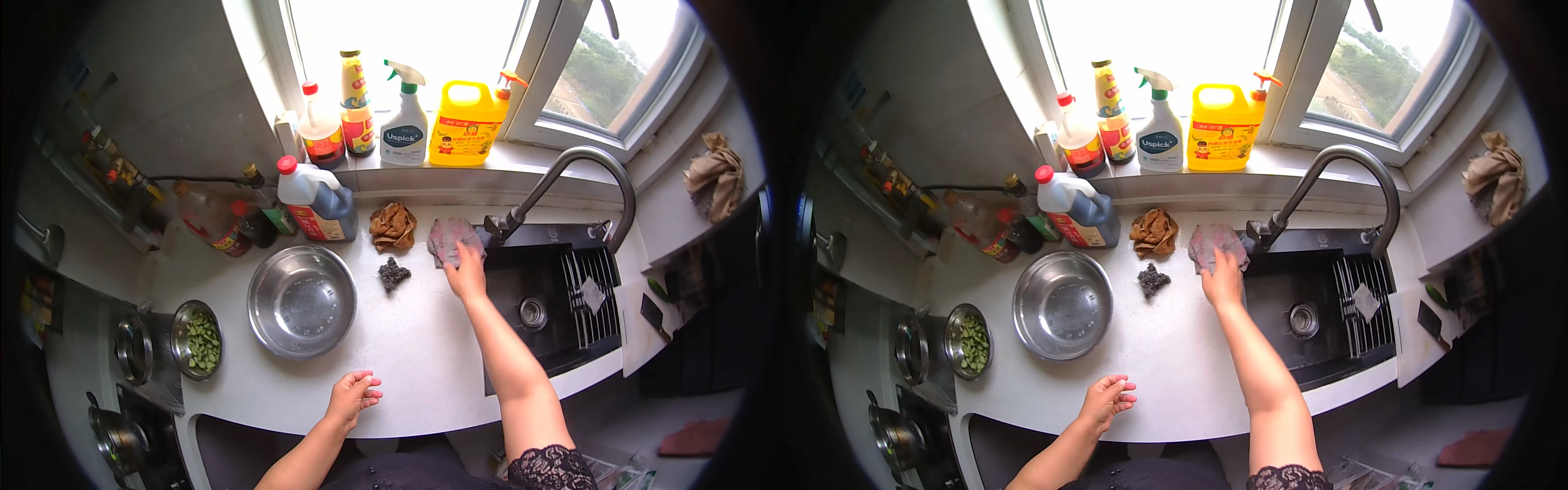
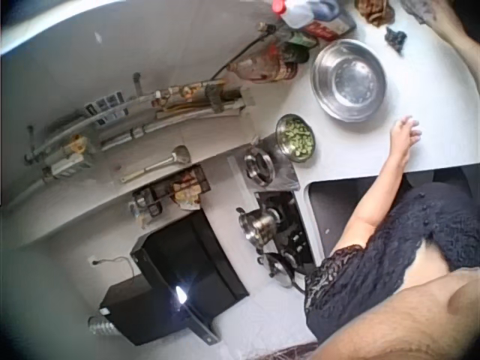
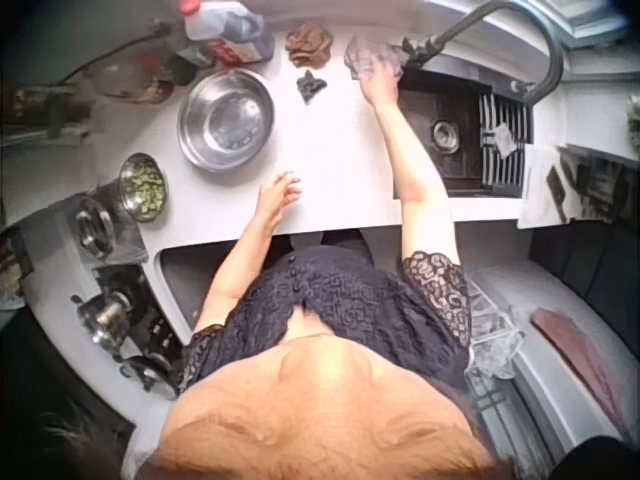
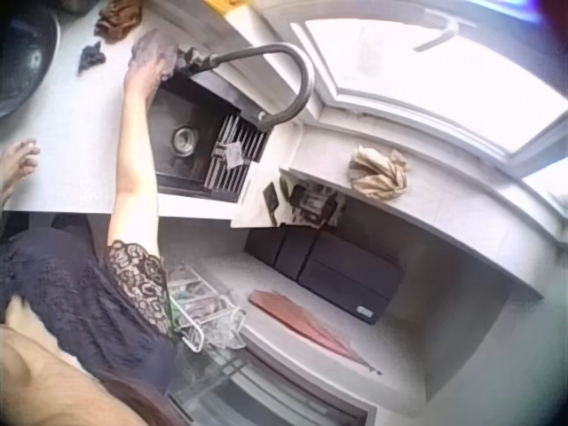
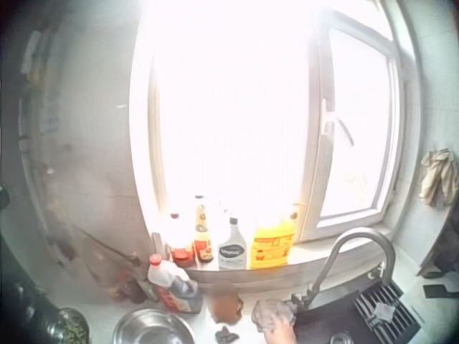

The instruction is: The person stirs a pot on the stove, then cleans the kitchen counter and sink area with a cloth. They wash a knife and a cutting board under running water, dry them with a towel, and place them on the wall. Finally, they wash their hands.

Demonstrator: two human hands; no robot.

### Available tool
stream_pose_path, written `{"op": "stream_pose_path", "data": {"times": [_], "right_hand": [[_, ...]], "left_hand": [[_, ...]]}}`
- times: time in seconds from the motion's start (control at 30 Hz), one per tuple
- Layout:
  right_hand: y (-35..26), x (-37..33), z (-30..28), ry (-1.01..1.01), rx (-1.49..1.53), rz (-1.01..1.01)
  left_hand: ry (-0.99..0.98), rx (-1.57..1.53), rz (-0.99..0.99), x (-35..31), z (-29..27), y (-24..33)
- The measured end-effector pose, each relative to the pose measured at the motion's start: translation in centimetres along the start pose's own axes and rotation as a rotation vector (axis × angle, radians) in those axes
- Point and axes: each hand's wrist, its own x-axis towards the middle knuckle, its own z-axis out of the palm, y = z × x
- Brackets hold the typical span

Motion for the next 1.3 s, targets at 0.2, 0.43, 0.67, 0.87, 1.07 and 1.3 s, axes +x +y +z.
{"op": "stream_pose_path", "data": {"times": [0.2,0.43,0.67,0.87,1.07,1.3], "right_hand": [[2.6,5.6,1.1,-0.150,-0.348,-0.159],[5.2,-6.6,0.6,-0.159,-0.187,-0.464],[3.0,-22.2,0.4,-0.341,-0.044,-0.955],[10.5,-19.9,-9.1,-0.128,-0.182,-0.505],[0.9,-24.1,-3.6,-0.002,0.098,-0.596],[11.2,-32.2,-6.8,-0.087,-0.056,-0.582]], "left_hand": [[0.061,-0.027,0.011,0.6,5.2,-0.8],[0.124,-0.029,0.028,0.2,5.3,-2.4],[0.107,-0.029,0.098,-0.4,4.6,-3.4],[0.105,0.059,0.154,-2.5,3.1,-4.8],[0.109,-0.019,0.247,-3.1,2.8,-7.2],[0.177,-0.014,0.384,-4.5,0.7,-8.4]]}}
